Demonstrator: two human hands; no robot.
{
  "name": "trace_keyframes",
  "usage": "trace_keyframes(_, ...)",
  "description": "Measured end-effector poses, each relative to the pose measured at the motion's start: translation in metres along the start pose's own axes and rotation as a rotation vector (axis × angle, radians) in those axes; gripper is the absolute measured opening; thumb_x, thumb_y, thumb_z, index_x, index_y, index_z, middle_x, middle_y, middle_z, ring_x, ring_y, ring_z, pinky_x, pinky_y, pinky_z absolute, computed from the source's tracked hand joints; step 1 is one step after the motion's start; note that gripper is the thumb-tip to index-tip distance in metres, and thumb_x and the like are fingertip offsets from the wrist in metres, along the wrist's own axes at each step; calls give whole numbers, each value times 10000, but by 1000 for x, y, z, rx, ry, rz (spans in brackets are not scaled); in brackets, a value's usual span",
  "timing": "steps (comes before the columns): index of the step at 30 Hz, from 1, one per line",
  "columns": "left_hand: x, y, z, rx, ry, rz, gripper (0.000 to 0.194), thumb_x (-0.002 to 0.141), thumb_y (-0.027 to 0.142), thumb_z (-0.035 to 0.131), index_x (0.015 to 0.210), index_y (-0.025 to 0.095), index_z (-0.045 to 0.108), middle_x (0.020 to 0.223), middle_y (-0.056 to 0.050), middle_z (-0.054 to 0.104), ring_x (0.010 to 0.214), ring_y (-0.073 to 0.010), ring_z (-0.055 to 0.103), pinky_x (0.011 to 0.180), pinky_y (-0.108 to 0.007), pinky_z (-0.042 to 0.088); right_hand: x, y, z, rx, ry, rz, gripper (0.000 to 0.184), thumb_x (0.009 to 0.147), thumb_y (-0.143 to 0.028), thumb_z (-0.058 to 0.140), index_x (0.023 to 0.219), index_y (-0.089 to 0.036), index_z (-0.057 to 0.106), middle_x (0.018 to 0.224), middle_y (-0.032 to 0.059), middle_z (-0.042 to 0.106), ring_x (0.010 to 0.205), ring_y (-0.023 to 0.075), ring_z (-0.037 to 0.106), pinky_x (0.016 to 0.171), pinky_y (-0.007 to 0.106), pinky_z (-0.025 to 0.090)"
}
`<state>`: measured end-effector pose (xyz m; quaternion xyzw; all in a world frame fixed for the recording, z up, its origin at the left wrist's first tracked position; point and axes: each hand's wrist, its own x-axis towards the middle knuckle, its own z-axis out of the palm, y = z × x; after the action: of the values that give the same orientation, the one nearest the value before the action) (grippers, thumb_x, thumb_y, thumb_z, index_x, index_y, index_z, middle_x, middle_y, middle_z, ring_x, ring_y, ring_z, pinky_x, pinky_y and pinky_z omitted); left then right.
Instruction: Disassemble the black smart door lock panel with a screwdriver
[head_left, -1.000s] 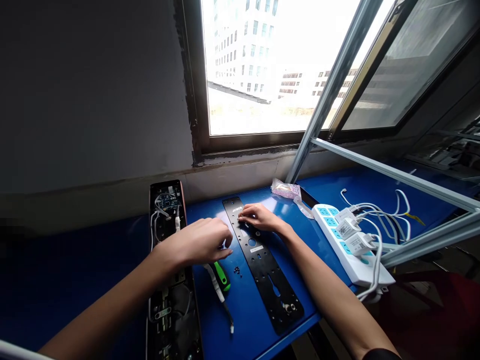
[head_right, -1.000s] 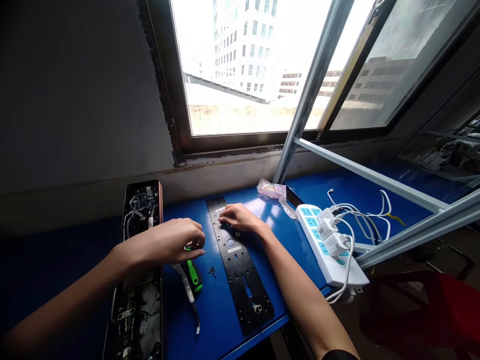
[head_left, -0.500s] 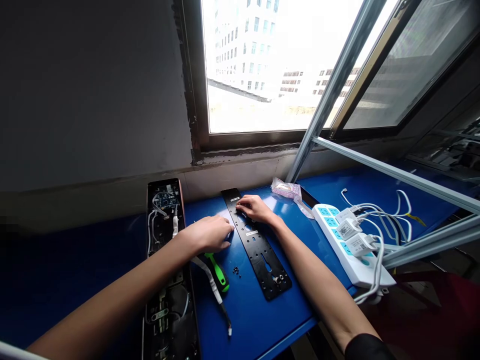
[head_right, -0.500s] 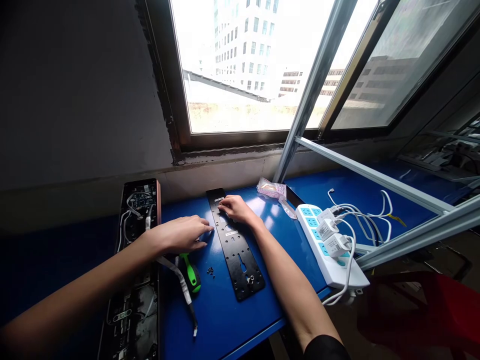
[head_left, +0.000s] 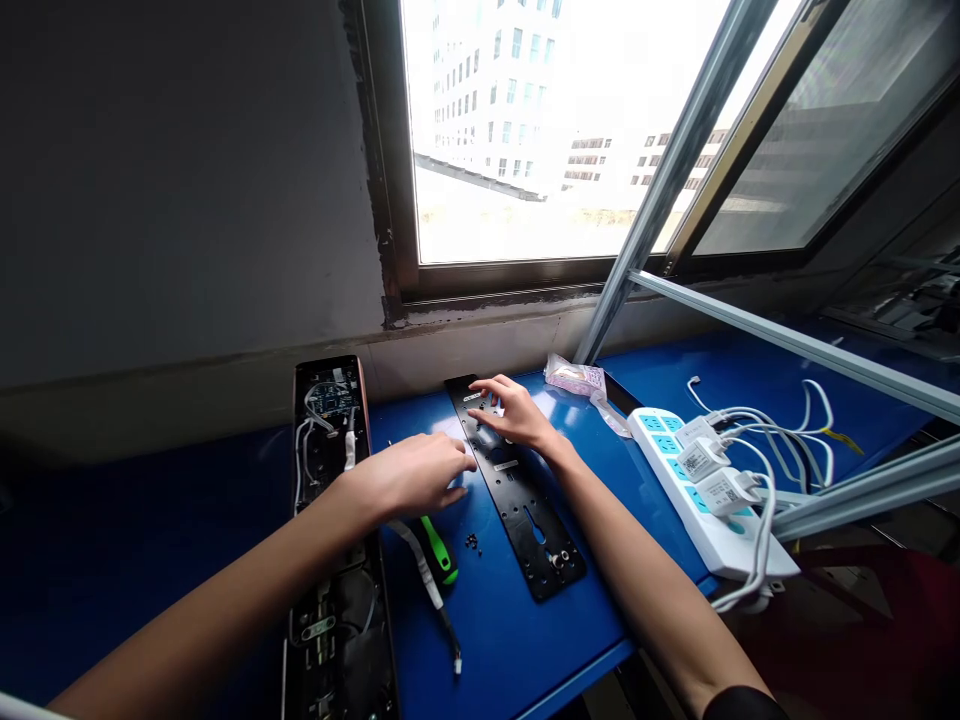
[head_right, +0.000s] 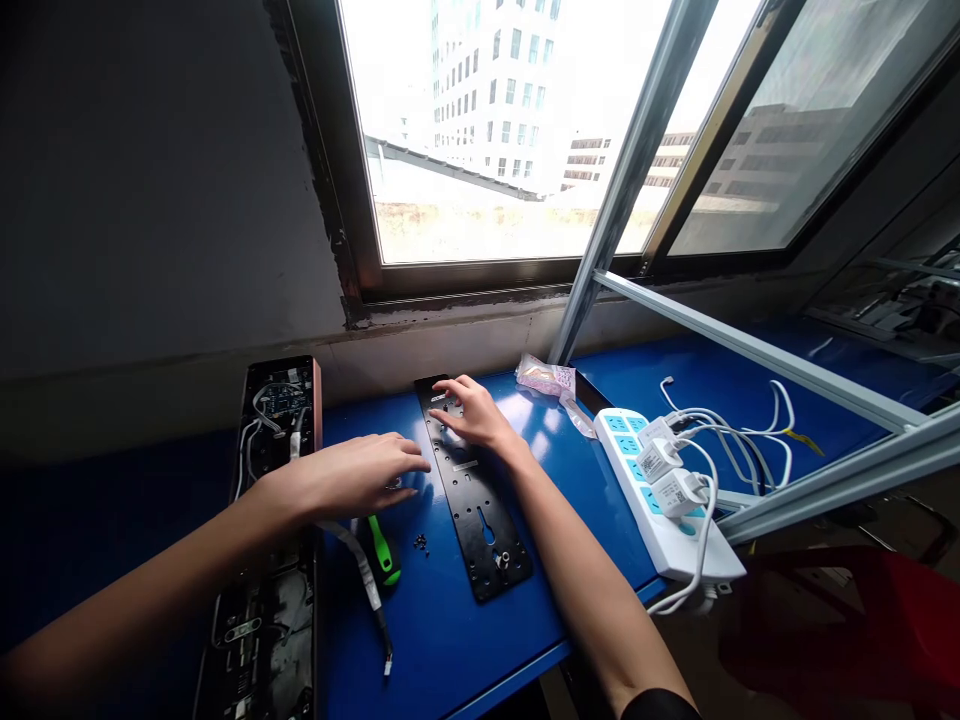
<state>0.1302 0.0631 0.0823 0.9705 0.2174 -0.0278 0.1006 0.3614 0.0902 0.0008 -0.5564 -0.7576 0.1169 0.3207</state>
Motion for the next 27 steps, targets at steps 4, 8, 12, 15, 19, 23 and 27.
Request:
trace_keyframes(4, -31, -1, -18, -14, 23, -10, 216, 972, 255, 606, 803, 198, 727, 944, -79, 729, 884, -233, 684, 755, -316, 513, 0, -41, -12, -31, 20, -47, 295, 1027, -417, 575, 914, -176, 701, 827, 25, 705, 699, 118, 609, 699, 260, 497)
trace_keyframes(8, -65, -5, -26, -117, 127, 53, 253, 989, 268, 607, 781, 217, 741, 986, -66, 735, 1045, -244, 664, 915, -342, 524, -3, -92, -23, -88, -49, -100, 568, 1000, -583, 544, 579, -203, 580, 512, -18, 541, 508, 107, 425, 557, 285, 277)
trace_keyframes(12, -94, -9, -25, -229, 228, 100, 192, 968, 250, 630, 821, 224, 752, 1161, -78, 725, 1311, -271, 541, 1064, -374, 511, -10, -135, -28, -129, -185, -154, 400, 993, -432, 604, 650, -226, 626, 561, -5, 582, 505, 120, 424, 541, 295, 210)
trace_keyframes(15, -111, -12, -21, -297, 319, 66, 151, 965, 253, 643, 860, 222, 747, 1239, -91, 685, 1354, -271, 495, 1130, -407, 481, -11, -156, -24, -135, -258, -172, 178, 973, -290, 611, 820, -259, 697, 598, -11, 616, 499, 122, 442, 530, 280, 224)
trace_keyframes(19, -127, -19, -14, -381, 432, -10, 160, 970, 308, 666, 865, 211, 738, 1196, -96, 594, 1175, -223, 574, 1017, -337, 535, -5, -169, -14, -103, -288, -200, 149, 949, -214, 606, 1064, -282, 674, 711, -15, 679, 570, 132, 543, 548, 254, 301)
trace_keyframes(23, -134, -27, -9, -442, 616, -14, 155, 904, 329, 764, 819, 202, 735, 1099, -72, 529, 1061, -195, 577, 945, -303, 543, 6, -177, 1, -61, -293, -275, 274, 898, -271, 694, 1164, -278, 627, 909, 8, 680, 732, 151, 615, 616, 246, 421)
trace_keyframes(27, -135, -28, -6, -465, 758, -15, 143, 861, 334, 812, 804, 219, 749, 1126, -73, 549, 1126, -225, 562, 1005, -343, 519, 23, -179, 21, -88, -194, -305, 280, 911, -317, 677, 1186, -271, 651, 1001, 43, 594, 780, 171, 592, 655, 282, 462)
